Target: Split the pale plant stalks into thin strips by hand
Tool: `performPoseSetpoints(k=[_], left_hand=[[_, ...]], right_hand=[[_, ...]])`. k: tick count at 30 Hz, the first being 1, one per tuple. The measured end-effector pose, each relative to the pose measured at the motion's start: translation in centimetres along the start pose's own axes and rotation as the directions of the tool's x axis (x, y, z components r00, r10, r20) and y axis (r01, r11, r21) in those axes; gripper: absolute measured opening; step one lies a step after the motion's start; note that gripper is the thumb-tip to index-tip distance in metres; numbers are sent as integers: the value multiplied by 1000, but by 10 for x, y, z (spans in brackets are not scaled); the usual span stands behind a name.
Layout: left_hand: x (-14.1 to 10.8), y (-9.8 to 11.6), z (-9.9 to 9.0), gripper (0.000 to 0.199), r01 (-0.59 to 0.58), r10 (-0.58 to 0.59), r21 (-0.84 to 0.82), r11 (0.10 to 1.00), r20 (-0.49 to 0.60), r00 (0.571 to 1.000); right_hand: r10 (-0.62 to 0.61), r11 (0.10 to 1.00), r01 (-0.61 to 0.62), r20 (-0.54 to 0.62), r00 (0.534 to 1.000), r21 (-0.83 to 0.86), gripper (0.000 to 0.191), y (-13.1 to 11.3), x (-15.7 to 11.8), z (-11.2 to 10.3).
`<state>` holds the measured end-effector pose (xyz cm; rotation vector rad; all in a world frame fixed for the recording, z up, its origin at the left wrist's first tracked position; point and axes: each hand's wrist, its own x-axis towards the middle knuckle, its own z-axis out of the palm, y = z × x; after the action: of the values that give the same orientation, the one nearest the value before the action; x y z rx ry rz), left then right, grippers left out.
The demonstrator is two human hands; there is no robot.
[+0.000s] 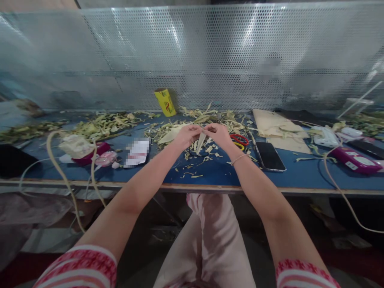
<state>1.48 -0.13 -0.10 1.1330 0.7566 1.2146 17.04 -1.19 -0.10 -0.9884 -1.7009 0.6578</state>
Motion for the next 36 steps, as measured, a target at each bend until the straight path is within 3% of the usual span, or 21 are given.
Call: performPoseSetpoints(k=[12, 19, 25, 28, 31, 36], left_hand=[[-4, 5, 4, 10, 51, -51, -49, 997, 15, 999], [-7, 9, 7, 14, 64, -63, 30, 998, -34, 997], [-6, 9, 3, 13, 90, -94, 90, 992, 36, 995], [-7, 8, 2, 16, 72, -79, 113, 991, 59, 995], [-6, 7, 1, 16, -8, -14, 239, 971, 87, 996], [-2, 2, 0, 12, -196, 165, 529, 825, 107, 981]], right_hand=[[31, 998, -29, -32, 999, 64, 19, -2, 0, -4], [4, 998, -6, -31, 1000, -58, 17, -4, -2, -5], [-4, 991, 8, 27, 1000, -136, 11, -4, -1, -6], [6, 999, -5, 28, 1000, -41, 17, 0, 2, -6], [17, 1000, -17, 40, 999, 11, 20, 4, 5, -6], [19, 1000, -19, 37, 999, -18, 15, 4, 6, -8]])
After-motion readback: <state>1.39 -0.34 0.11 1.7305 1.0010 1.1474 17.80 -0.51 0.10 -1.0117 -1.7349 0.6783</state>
